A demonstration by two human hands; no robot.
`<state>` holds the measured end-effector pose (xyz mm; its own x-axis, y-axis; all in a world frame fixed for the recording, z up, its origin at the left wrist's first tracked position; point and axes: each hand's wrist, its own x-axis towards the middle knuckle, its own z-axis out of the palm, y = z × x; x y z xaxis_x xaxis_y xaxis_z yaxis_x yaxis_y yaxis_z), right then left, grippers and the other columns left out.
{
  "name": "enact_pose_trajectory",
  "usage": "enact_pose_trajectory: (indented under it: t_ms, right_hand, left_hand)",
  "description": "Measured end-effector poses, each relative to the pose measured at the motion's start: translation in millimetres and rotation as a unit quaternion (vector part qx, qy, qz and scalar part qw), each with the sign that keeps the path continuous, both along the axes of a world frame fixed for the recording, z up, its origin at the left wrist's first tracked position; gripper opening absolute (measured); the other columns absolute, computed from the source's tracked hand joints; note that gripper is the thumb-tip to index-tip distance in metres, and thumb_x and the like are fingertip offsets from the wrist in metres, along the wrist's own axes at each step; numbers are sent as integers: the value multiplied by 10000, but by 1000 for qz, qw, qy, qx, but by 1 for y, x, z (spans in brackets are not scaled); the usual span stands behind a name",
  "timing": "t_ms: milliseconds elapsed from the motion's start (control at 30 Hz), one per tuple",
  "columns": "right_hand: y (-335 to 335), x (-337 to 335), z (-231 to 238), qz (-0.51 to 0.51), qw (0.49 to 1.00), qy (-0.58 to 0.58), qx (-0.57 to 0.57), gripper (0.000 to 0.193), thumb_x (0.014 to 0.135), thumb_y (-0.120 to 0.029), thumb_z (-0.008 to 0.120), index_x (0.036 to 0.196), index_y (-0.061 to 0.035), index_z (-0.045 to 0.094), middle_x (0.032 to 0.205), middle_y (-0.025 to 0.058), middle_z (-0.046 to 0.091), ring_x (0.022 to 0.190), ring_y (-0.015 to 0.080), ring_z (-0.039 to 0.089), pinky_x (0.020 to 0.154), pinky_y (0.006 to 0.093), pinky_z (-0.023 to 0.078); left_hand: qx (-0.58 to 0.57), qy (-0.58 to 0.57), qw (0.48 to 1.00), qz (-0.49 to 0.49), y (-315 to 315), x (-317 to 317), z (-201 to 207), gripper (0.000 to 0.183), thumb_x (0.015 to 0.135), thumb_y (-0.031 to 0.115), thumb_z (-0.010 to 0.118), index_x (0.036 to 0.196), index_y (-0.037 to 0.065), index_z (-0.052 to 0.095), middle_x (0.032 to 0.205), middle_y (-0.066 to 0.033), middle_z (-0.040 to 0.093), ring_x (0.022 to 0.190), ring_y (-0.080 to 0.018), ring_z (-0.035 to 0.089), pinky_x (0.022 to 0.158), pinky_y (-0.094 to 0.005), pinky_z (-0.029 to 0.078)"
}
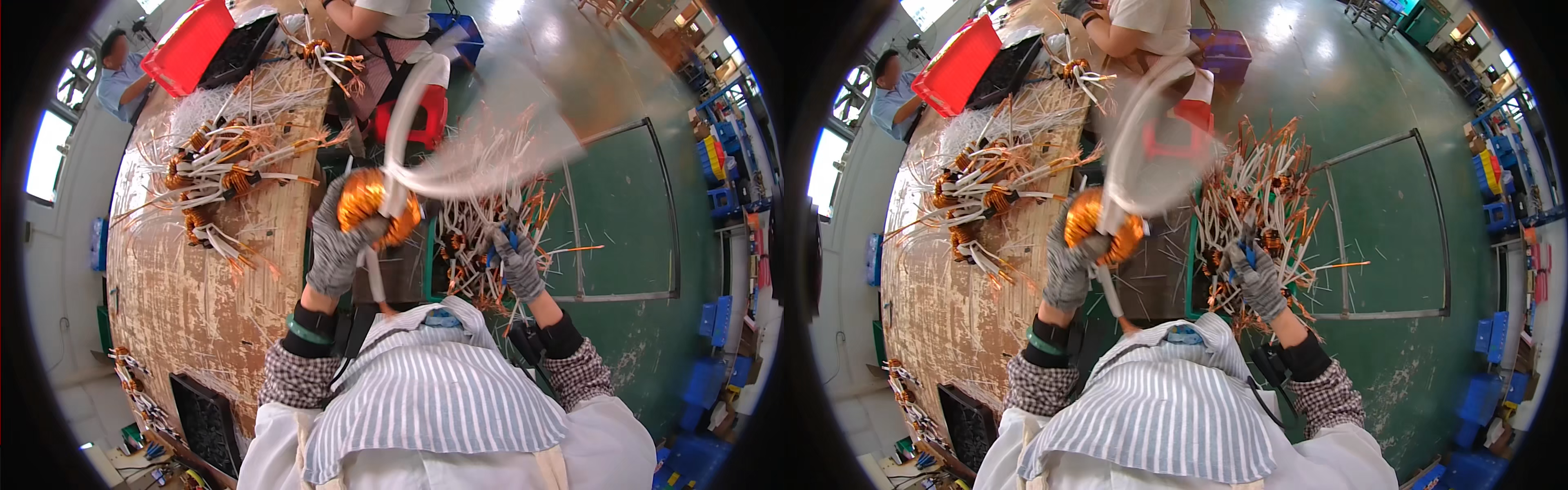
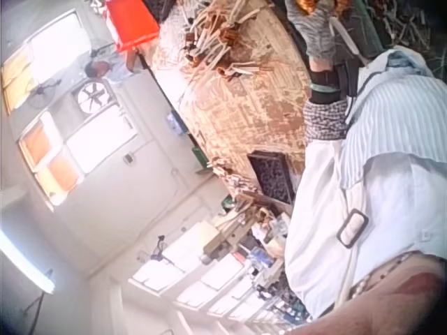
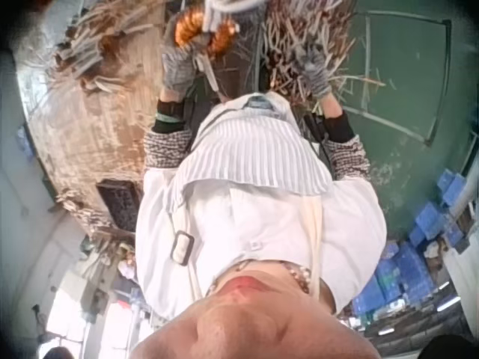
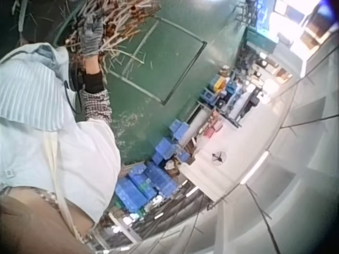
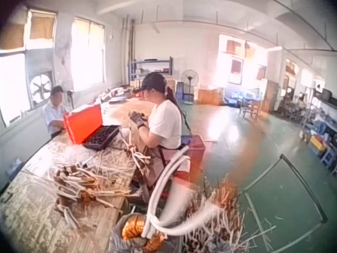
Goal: Grouping and securing white insulated wires around copper toroid coils using zip ties and cutting the excess with pliers.
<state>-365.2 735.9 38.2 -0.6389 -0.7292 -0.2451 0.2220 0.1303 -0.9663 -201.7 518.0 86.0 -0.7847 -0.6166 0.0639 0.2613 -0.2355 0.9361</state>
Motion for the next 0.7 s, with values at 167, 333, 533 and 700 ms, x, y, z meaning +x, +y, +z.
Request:
enact_pose_trajectory:
  t_ms: [167,333,533,700]
  right_hand:
    - [15,7,0,-42,998,-31,-28,156,872,-219,521,895,-67,543,747,-2,567,611,58,502,524,208,404]
    - [31,-11,-4,-33,999,20,2,203,868,-229,530,965,-53,559,758,-2,579,613,67,509,543,219,422]
    - [19,-15,-7,-67,994,-22,-78,227,887,-257,490,884,-46,571,732,34,611,579,78,550,498,210,446]
    - [6,18,0,-33,986,154,-50,152,852,-155,529,948,-37,539,801,64,598,649,169,573,592,272,456]
  left_hand:
    - [198,228,953,-34,-33,-9,-7,627,742,367,625,1240,73,381,1197,-103,472,1088,-245,481,932,-432,400]
    - [164,223,960,35,-43,13,0,622,734,333,652,1234,72,390,1178,-120,482,1094,-273,474,983,-425,357]
    - [262,171,946,84,-38,29,-15,534,786,320,599,1204,41,418,1136,-143,511,1010,-291,532,836,-405,490]
    - [387,197,888,149,-29,32,4,461,806,339,573,1123,25,459,1065,-150,536,967,-276,548,756,-393,531]
